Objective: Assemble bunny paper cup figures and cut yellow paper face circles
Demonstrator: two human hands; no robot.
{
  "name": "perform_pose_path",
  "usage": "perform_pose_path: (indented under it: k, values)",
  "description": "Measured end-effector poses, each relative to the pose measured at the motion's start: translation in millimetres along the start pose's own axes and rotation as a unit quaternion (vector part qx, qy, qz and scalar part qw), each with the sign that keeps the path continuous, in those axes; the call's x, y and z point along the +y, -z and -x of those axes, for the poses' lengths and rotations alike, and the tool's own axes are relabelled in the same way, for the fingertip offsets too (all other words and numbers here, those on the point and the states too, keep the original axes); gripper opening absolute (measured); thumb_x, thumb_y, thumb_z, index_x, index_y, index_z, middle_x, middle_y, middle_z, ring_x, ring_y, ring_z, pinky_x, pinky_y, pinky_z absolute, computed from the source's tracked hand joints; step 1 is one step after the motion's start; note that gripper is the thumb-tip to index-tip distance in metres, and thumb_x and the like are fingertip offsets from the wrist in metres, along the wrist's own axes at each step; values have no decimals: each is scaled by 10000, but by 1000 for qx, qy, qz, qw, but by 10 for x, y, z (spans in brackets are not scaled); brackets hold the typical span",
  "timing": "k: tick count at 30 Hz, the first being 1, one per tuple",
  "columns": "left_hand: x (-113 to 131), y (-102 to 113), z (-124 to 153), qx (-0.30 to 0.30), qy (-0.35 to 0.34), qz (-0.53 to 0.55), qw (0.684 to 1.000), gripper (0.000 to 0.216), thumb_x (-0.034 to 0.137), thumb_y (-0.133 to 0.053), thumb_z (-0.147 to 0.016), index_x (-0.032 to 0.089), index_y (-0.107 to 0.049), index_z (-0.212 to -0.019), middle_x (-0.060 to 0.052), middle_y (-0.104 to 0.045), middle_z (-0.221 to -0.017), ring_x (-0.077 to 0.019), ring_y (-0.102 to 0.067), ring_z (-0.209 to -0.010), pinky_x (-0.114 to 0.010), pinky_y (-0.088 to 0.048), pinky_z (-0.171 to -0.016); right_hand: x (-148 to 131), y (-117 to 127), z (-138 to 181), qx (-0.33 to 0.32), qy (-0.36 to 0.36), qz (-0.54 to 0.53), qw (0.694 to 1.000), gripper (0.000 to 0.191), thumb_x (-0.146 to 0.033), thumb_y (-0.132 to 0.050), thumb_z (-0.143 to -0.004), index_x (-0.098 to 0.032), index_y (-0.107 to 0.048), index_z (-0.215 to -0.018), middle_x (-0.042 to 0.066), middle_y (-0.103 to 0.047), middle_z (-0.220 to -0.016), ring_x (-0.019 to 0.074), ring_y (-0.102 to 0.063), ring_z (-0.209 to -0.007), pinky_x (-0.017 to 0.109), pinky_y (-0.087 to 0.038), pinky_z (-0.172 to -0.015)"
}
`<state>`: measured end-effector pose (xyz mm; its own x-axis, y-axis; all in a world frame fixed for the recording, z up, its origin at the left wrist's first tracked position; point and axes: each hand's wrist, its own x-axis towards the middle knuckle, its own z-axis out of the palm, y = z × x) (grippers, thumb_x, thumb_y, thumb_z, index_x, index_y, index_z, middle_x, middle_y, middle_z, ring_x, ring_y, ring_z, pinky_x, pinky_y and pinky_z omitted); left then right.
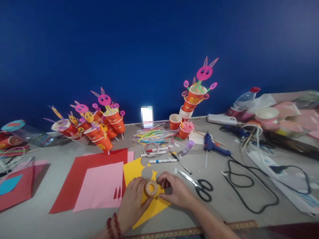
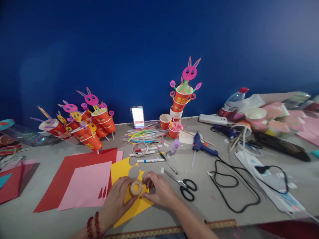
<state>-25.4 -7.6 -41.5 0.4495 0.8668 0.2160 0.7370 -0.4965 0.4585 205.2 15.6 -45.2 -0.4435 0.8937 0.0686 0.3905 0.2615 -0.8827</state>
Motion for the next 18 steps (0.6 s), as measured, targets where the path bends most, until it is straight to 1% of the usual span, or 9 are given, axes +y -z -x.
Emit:
perform_pose_path:
  k: [5, 7, 9, 11, 12, 15, 18]
  values:
    - [-4, -8, 14, 6, -5, -5, 1000, 364, 342, -618, -896, 212, -530, -1225, -98, -646, -1143, -282, -614, -1083, -481, -518, -960, -14, 4, -5, -2, 4, 5, 1000, 411, -166, -784, -682, -229, -534, -1002, -10, -640, -882, 153, -592, -741, 256, -478, -693]
    - [-13, 1, 27, 13, -10, -8, 1000, 421, 356, -626, -888, 199, -500, -1258, -112, -635, -1176, -288, -604, -1117, -489, -510, -980, -25, 4, -2, -1, 5, 5, 1000, 422, -158, -782, -679, -227, -536, -1015, -7, -641, -889, 155, -593, -740, 258, -478, -691]
    - [-17, 27, 42, 25, -19, -13, 999, 521, 365, -633, -880, 173, -438, -1324, -140, -608, -1235, -297, -577, -1173, -488, -503, -1000, -33, 5, 5, 0, 8, 1, 1000, 418, -169, -781, -681, -226, -538, -1016, -5, -638, -890, 157, -595, -740, 260, -478, -688]
    - [-9, 72, 55, 29, -30, -17, 999, 572, 357, -619, -890, 159, -387, -1374, -155, -589, -1271, -294, -556, -1205, -475, -500, -1009, -36, 13, 13, 5, 13, -7, 1000, 397, -239, -784, -702, -225, -536, -1012, -2, -634, -880, 162, -601, -737, 264, -478, -682]
    - [0, 101, 63, 27, -34, -20, 999, 558, 343, -607, -899, 163, -386, -1379, -152, -589, -1275, -287, -555, -1203, -466, -501, -1008, -35, 20, 17, 8, 18, -15, 1000, 390, -295, -779, -721, -223, -535, -1016, 0, -631, -872, 165, -603, -734, 267, -479, -680]
    - [38, 182, 99, 20, -80, -47, 995, 499, 305, -596, -906, 190, -438, -1365, -135, -597, -1289, -280, -561, -1182, -456, -502, -998, -25, 52, 22, 10, 37, -38, 999, 392, -455, -709, -796, -212, -534, -1048, 11, -624, -849, 173, -602, -732, 276, -482, -674]
    - [64, 221, 148, -8, -143, -84, 986, 512, 282, -599, -898, 221, -462, -1387, -113, -604, -1316, -284, -564, -1173, -463, -494, -999, -13, 70, 18, 8, 50, -40, 998, 371, -492, -640, -847, -205, -537, -1058, 17, -623, -833, 172, -596, -728, 274, -485, -667]
